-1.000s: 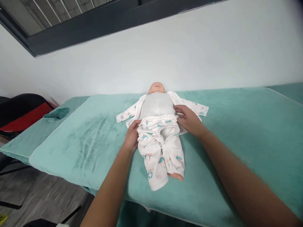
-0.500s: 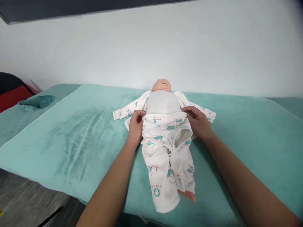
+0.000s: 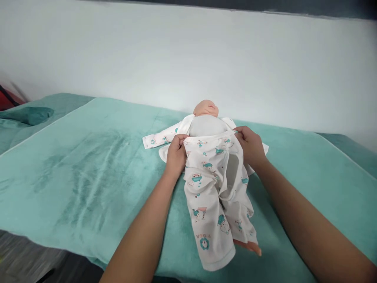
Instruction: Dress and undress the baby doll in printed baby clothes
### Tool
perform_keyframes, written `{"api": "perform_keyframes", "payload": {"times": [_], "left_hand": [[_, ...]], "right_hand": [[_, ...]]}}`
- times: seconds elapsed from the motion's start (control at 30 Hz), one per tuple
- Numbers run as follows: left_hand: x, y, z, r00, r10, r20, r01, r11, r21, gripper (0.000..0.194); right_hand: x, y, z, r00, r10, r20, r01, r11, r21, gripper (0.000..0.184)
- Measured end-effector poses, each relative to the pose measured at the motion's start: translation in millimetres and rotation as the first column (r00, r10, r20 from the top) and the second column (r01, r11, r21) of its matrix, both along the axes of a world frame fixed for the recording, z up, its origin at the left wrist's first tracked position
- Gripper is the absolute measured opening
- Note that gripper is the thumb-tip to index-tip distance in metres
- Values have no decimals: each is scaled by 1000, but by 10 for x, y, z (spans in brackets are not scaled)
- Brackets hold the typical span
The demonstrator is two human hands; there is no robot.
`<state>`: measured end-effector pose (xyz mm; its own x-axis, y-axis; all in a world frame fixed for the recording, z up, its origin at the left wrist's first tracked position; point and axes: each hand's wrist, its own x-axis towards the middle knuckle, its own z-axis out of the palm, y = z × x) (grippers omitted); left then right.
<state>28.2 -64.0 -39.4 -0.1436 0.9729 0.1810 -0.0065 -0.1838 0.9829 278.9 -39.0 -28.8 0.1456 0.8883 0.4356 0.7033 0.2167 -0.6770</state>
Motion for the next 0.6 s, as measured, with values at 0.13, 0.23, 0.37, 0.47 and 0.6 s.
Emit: {"api": "perform_keyframes", "payload": {"times": [0.13, 0.23, 0.37, 0.47, 0.6], "left_hand": [[-9, 20, -17, 997, -6, 74, 9, 999, -44, 11], [-6, 26, -40, 995, -29, 96, 33, 999, -41, 16], [-19, 22, -77, 1000, -17, -20, 19, 993, 113, 23], [-36, 5, -114, 977, 27, -211, 41, 949, 312, 28], [-23, -29, -118, 945, 94, -313, 18, 942, 336, 32]], "right_hand": [[-95, 267, -17, 994, -1, -113, -4, 999, -52, 16], [-116, 290, -155, 965, 24, -260, -41, 997, -62, 19], [-111, 168, -238, 942, 131, -309, -119, 991, 59, 23], [-123, 125, -170, 941, 274, -201, -228, 947, 225, 18], [-125, 147, -22, 944, 295, -145, -278, 952, 125, 23]]}}
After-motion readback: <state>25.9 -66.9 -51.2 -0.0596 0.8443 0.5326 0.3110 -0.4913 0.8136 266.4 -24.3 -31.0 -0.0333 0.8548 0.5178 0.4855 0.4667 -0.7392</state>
